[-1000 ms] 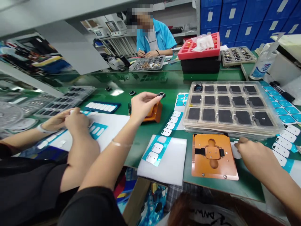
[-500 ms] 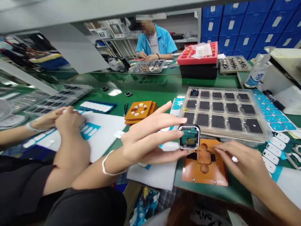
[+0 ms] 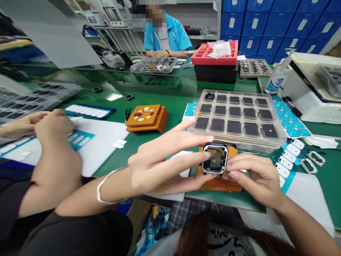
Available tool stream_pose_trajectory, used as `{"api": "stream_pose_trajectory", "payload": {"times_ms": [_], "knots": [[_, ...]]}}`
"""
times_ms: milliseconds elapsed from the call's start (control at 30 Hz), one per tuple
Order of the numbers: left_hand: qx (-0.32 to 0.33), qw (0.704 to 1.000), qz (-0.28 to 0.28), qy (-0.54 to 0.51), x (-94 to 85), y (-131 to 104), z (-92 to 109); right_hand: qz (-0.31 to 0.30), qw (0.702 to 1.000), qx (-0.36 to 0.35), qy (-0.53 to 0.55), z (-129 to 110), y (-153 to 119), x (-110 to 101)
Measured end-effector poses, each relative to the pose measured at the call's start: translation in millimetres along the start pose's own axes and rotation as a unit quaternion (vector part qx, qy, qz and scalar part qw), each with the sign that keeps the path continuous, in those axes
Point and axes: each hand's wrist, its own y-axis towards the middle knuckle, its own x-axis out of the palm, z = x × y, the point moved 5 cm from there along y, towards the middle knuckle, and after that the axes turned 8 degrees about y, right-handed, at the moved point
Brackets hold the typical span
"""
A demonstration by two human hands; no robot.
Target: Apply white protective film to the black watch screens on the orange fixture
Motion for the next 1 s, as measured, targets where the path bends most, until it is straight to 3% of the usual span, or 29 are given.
{"api": "stream_pose_trajectory", "payload": {"times_ms": [133,233,267,333,433,500,567,667,800,900,1000], "knots": [[0.026,0.991,-0.073,0.109,19.2,8.8,14.8,-0.027,1.0,0.001,-0.003,-0.1,0.8,4.3],[0.085,0.951,-0.061,0.291,9.7,46.8,2.0,-0.049,0.999,0.003,-0.006,1.9,-0.3,8.8],[0.089,0.919,-0.059,0.378,2.2,67.2,-11.6,-0.057,0.998,0.004,-0.008,3.0,-0.9,10.3],[0.027,0.832,-0.052,0.551,-19.9,116.0,-52.3,-0.076,0.997,0.006,-0.015,6.0,-2.1,13.8],[-0.175,0.671,-0.114,0.711,-55.6,179.3,-125.4,-0.105,0.994,0.001,-0.028,11.8,-3.8,18.0],[-0.216,0.647,-0.128,0.72,-67.1,204.6,-154.5,-0.116,0.992,-0.004,-0.04,16.1,-4.6,18.9],[-0.225,0.645,-0.14,0.717,-70.3,213.5,-168.3,-0.125,0.991,-0.006,-0.053,19.5,-5.2,18.9],[-0.186,0.651,-0.157,0.719,-67.6,200.1,-161.2,-0.141,0.987,-0.011,-0.071,20.9,-6.0,19.3],[-0.116,0.665,-0.168,0.718,-68.3,136.5,-127.1,-0.152,0.985,-0.015,-0.084,19.0,-7.2,22.8],[-0.182,0.659,-0.235,0.692,-75.2,64.6,-121.2,-0.167,0.982,-0.021,-0.087,18.0,-9.1,27.7],[-0.266,0.658,-0.23,0.666,-82.8,8.6,-127.9,-0.199,0.975,-0.026,-0.093,18.9,-12.3,33.1]]}}
